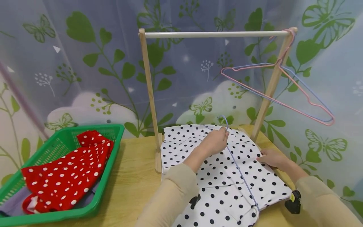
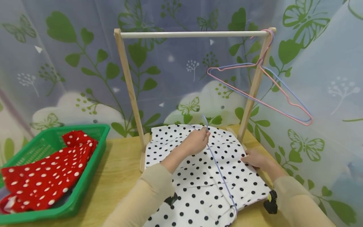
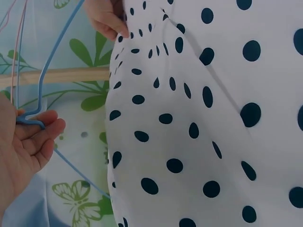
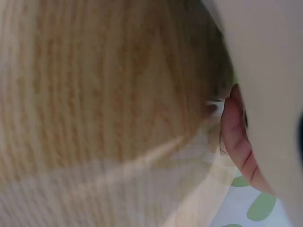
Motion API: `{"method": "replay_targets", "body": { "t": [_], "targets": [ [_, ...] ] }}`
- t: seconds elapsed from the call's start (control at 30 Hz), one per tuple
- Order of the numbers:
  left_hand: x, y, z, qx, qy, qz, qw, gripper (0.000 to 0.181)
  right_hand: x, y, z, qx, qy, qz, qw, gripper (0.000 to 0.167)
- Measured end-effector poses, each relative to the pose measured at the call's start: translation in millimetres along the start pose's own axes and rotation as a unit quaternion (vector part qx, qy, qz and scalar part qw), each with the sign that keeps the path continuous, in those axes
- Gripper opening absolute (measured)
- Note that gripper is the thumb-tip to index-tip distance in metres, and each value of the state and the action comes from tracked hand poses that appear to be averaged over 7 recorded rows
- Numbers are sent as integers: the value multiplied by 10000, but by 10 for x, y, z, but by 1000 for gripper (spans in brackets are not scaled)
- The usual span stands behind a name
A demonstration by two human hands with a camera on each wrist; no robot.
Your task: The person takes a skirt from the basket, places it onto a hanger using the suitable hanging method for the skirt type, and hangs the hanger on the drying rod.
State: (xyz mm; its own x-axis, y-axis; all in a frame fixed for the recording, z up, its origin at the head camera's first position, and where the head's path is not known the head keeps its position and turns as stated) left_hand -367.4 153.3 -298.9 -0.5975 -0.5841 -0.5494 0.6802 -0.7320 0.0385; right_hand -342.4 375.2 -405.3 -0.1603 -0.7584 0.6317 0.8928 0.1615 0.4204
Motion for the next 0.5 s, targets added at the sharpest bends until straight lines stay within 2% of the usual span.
{"method": "replay_targets", "body": {
  "t": [0.17,0.27,0.37,0.5],
  "targets": [
    [-59,46,69,-52,-31,-83,9999,37,-24,-9,-154,347,-541,-83,9979,64],
    [-134,79,162,-137,-124,-217,9996,37,9,-14,-196,287,-955,-126,9949,79],
    [-227,101,263,-221,-316,-394,9985,35,59,-32,-209,96,-1389,-13,9903,73],
    [-331,144,416,-271,-512,-457,9973,31,132,-69,-230,-28,-1490,162,9887,63]
  ]
}}
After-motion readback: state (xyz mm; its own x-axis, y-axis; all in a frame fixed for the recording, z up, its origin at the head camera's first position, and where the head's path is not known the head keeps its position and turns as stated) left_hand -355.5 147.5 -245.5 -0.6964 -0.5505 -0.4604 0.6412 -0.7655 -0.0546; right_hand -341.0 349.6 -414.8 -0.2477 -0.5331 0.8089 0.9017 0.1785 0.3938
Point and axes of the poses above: each hand's wrist, its own y-axis away from the middle knuckle, its own z-axis out of the back of the hand, x = y × z, the point moved 7 cm from there along -y, towards the middle knuckle, and after that the axes turned 14 degrees about x, right-handed, at the moved point
